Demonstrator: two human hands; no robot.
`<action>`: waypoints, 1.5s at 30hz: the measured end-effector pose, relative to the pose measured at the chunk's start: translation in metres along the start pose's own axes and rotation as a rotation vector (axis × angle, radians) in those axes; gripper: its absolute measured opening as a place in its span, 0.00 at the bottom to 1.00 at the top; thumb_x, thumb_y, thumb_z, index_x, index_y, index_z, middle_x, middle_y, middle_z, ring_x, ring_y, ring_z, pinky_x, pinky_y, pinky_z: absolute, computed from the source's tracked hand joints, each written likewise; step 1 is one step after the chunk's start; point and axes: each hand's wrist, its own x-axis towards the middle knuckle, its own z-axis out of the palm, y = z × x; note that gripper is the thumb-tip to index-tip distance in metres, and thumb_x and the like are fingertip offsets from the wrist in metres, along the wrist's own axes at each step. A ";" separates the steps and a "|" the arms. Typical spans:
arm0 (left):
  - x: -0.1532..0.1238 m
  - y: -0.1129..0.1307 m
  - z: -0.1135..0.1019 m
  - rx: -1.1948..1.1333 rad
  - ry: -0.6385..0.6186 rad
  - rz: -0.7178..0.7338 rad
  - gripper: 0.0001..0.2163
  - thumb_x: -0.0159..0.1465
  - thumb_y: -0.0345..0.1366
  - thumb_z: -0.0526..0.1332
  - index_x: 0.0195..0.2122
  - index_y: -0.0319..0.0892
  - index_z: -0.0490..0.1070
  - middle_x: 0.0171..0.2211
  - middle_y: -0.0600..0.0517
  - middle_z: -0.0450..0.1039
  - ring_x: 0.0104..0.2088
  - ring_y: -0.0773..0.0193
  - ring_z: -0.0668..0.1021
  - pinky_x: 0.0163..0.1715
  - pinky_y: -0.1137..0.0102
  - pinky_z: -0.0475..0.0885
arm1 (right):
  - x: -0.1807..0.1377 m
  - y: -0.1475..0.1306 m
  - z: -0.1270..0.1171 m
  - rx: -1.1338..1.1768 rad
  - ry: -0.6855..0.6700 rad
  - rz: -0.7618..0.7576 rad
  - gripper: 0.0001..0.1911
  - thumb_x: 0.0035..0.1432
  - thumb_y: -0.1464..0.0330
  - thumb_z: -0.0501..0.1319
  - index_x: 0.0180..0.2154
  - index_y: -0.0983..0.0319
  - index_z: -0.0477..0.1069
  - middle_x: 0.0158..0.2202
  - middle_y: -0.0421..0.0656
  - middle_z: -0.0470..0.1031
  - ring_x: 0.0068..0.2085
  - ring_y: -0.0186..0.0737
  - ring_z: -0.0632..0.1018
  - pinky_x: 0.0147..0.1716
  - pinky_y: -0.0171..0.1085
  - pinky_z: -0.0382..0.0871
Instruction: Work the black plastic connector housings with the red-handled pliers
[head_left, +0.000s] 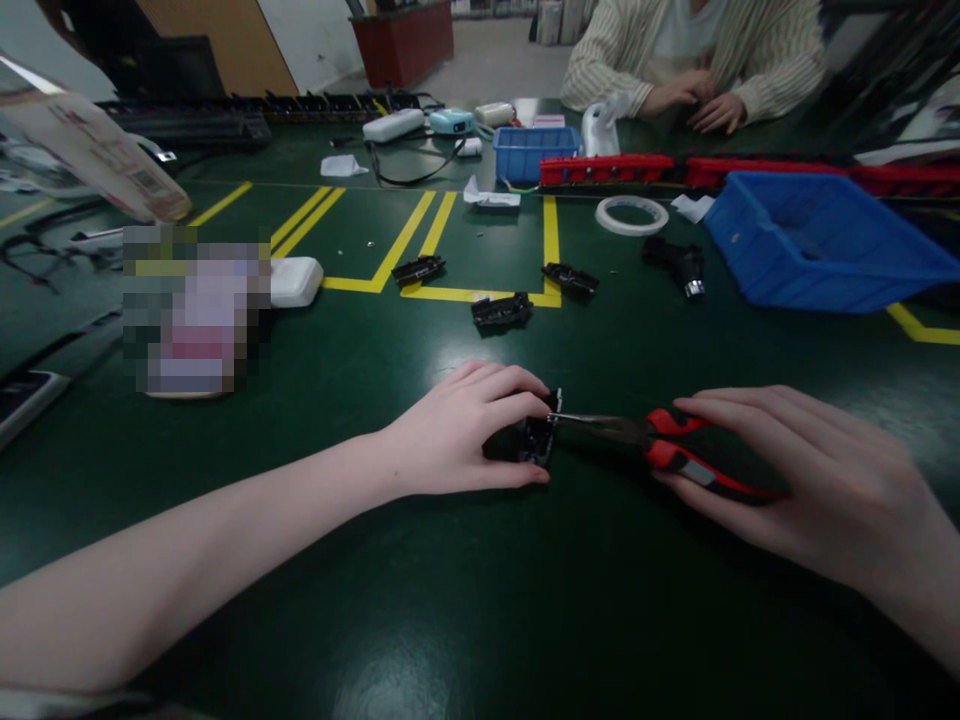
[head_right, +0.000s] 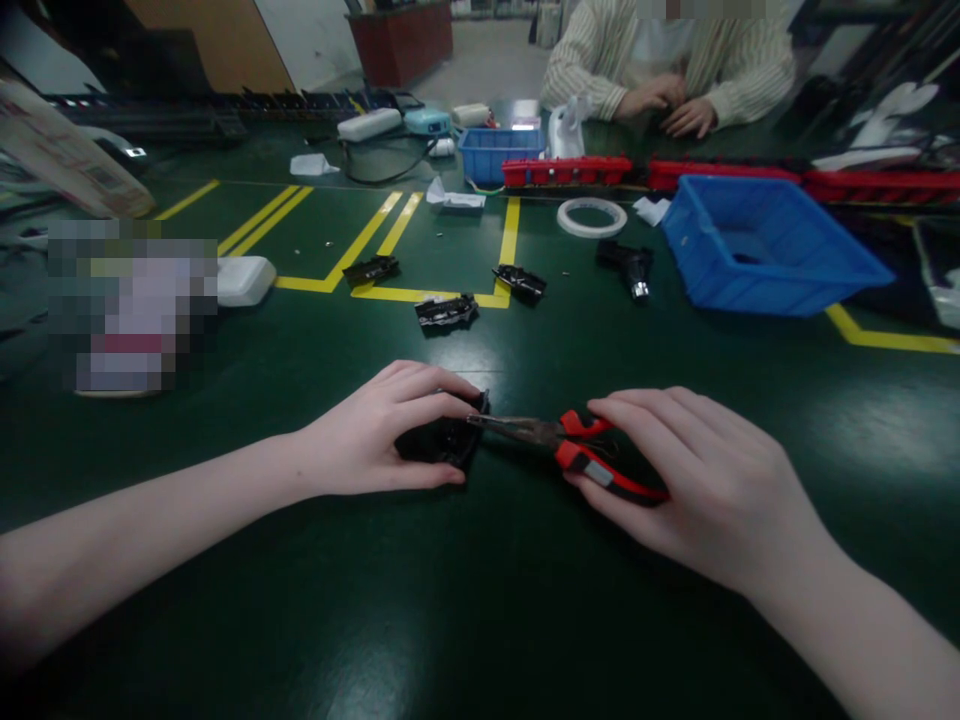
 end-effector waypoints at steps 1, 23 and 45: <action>0.000 0.000 0.000 -0.002 -0.002 -0.002 0.19 0.61 0.48 0.62 0.48 0.43 0.69 0.52 0.48 0.69 0.51 0.55 0.71 0.51 0.61 0.64 | 0.000 0.000 0.000 0.004 -0.004 0.001 0.19 0.55 0.62 0.60 0.49 0.59 0.65 0.40 0.49 0.76 0.38 0.47 0.79 0.33 0.44 0.75; 0.000 0.000 -0.001 -0.052 -0.005 -0.017 0.19 0.61 0.46 0.64 0.49 0.40 0.67 0.52 0.45 0.68 0.52 0.55 0.70 0.52 0.60 0.65 | 0.002 -0.006 0.006 0.060 -0.061 0.017 0.17 0.57 0.63 0.60 0.47 0.64 0.63 0.38 0.51 0.74 0.36 0.45 0.77 0.29 0.42 0.75; 0.014 -0.043 -0.019 -0.068 0.164 -0.212 0.14 0.69 0.41 0.52 0.47 0.39 0.70 0.46 0.47 0.71 0.49 0.58 0.73 0.50 0.60 0.69 | 0.004 -0.002 0.004 0.043 -0.023 0.009 0.16 0.57 0.62 0.60 0.44 0.65 0.66 0.38 0.50 0.75 0.36 0.44 0.77 0.32 0.40 0.74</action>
